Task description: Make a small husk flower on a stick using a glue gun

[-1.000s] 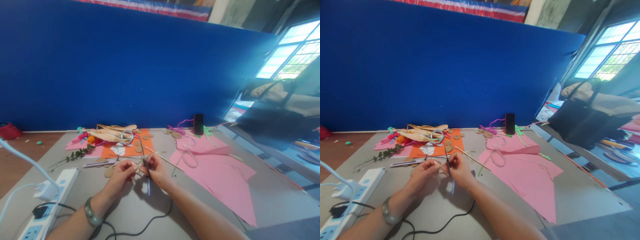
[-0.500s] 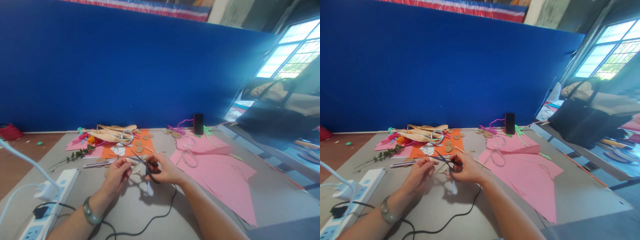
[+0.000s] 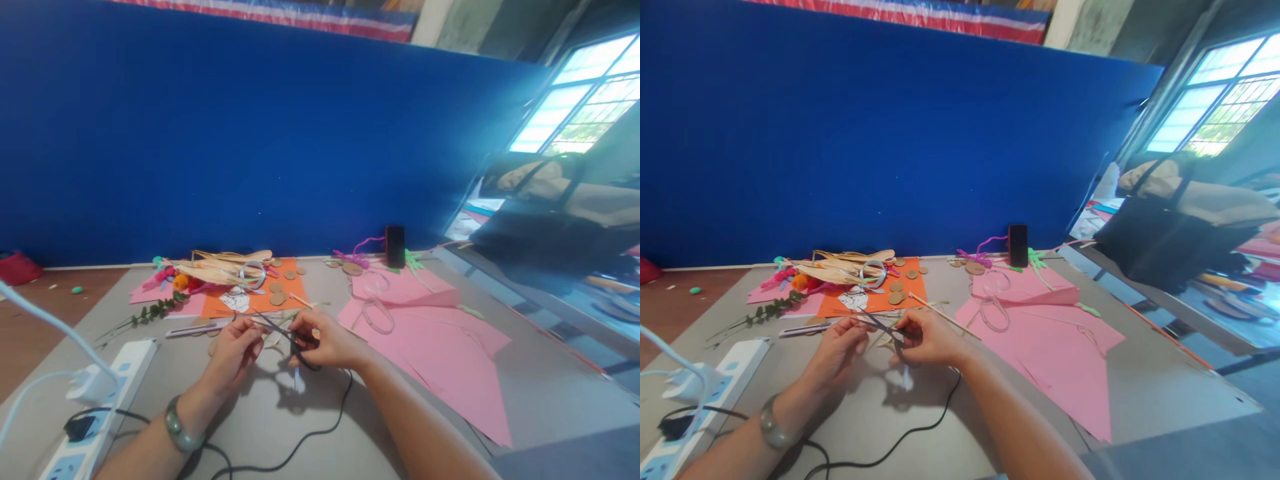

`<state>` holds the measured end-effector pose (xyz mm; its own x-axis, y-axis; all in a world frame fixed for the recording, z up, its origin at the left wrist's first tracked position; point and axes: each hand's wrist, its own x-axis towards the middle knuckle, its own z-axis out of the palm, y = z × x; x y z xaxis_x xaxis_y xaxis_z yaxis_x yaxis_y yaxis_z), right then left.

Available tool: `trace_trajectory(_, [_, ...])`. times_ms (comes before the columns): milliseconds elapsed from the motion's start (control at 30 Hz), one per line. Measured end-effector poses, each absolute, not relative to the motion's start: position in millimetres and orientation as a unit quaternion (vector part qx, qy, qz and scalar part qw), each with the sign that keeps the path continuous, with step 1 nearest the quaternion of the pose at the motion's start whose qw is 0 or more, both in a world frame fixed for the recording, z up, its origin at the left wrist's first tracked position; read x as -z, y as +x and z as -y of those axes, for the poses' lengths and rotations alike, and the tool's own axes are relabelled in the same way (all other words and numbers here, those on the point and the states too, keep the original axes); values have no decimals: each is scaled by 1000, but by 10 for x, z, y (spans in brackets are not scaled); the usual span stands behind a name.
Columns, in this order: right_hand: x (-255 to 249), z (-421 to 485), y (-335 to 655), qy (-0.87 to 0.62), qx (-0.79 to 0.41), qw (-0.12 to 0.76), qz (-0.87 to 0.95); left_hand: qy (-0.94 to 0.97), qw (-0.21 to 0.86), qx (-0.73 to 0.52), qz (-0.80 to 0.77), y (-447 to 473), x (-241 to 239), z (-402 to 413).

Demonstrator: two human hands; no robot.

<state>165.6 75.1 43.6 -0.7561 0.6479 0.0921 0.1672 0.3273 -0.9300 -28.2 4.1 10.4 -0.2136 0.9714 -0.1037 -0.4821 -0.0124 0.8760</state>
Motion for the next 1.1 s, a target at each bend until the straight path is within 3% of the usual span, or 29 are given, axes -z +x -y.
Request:
trace_trajectory(867, [-351,-769,1651,-259,-589,233,729,290,570,-640,-426,-280,-85,-25])
trace_trajectory(1000, [-352,-785,1659,-270,-574,258,729,301,568,-632,-432,-281,-112,-13])
trace_trajectory(1100, [-355,-793,1636,-294,-541,324,718,305,565,-632,-435,-278,-139,-9])
